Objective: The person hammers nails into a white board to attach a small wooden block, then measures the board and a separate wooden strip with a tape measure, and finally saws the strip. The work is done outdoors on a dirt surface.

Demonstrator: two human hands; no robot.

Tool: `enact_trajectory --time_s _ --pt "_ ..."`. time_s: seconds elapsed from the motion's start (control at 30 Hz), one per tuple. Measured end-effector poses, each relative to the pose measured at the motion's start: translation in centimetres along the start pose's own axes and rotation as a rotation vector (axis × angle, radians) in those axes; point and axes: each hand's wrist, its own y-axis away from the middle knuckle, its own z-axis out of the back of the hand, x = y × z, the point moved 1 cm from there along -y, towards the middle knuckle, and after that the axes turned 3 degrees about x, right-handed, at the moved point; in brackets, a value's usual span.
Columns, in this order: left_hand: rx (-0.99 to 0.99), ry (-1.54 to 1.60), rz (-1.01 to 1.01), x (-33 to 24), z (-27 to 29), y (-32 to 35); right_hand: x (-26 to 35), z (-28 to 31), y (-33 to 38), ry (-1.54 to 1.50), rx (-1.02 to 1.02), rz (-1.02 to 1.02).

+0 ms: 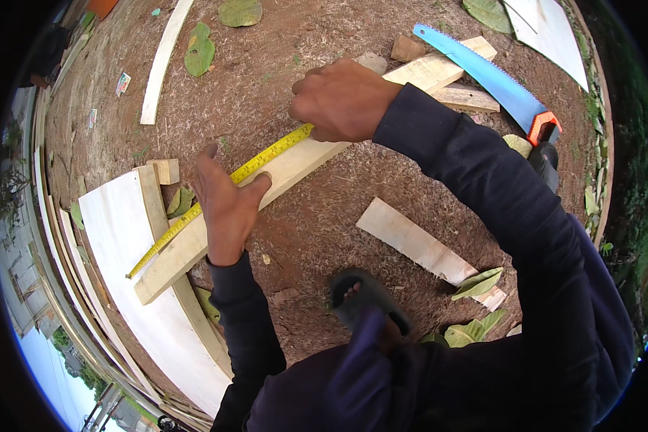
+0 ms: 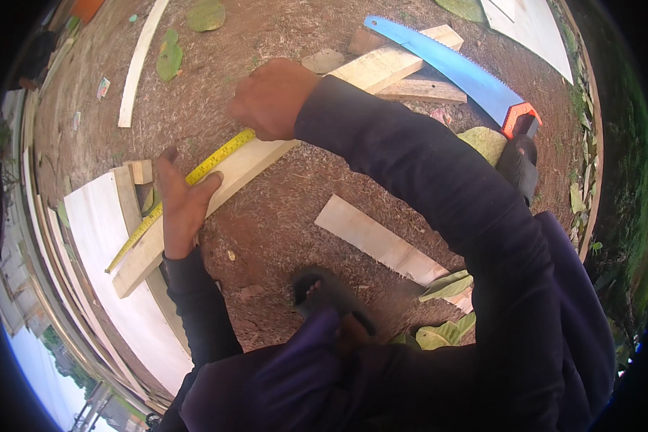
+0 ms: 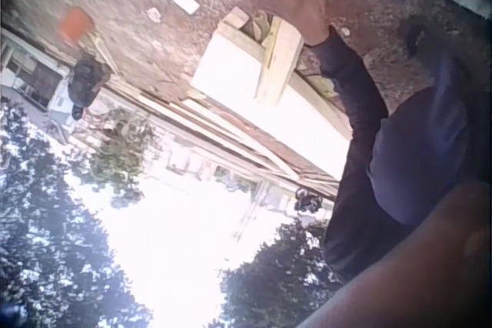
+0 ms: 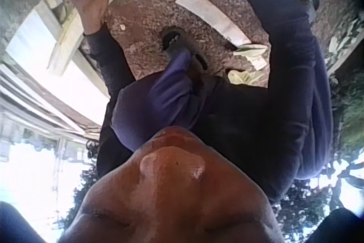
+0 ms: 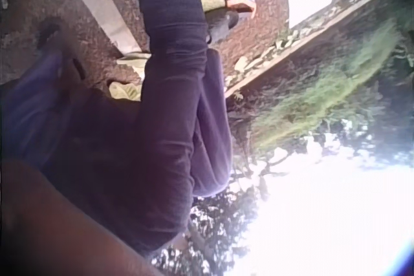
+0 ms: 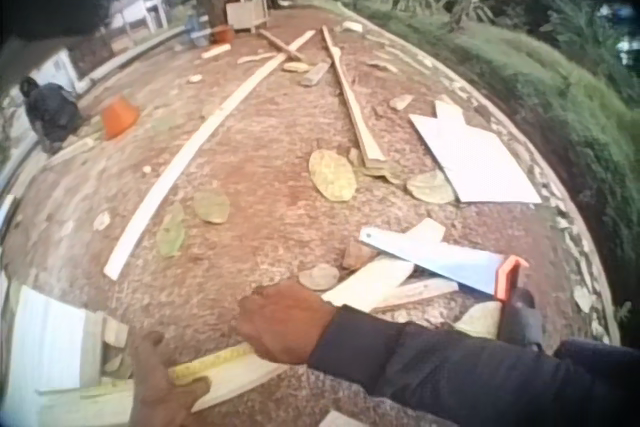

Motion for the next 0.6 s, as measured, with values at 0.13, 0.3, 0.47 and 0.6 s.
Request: enact_trajectory --time_s 0.13,0.3,0.47,0.6 --pt "-0.042 -0.033 -0.021 -0.3 -0.3 0.3 -0.6 -0.2 -0.8 0.006 0.024 0.053" --pt "-0.178 -0.109 -0.039 0.0 -0.3 0.9 -0.6 0.8 -1.4 -0.095 -0.011 -0.131" --pt "-0.166 -0.045 0.020 0.3 -1.3 0.7 -1.8 0.3 0.3 -0.026 -0.288 -0.315" --pt "0.316 0.112 0.092 0.2 0.1 -1.5 -2.8 1.3 4.0 -0.073 -0.460 -0.342"
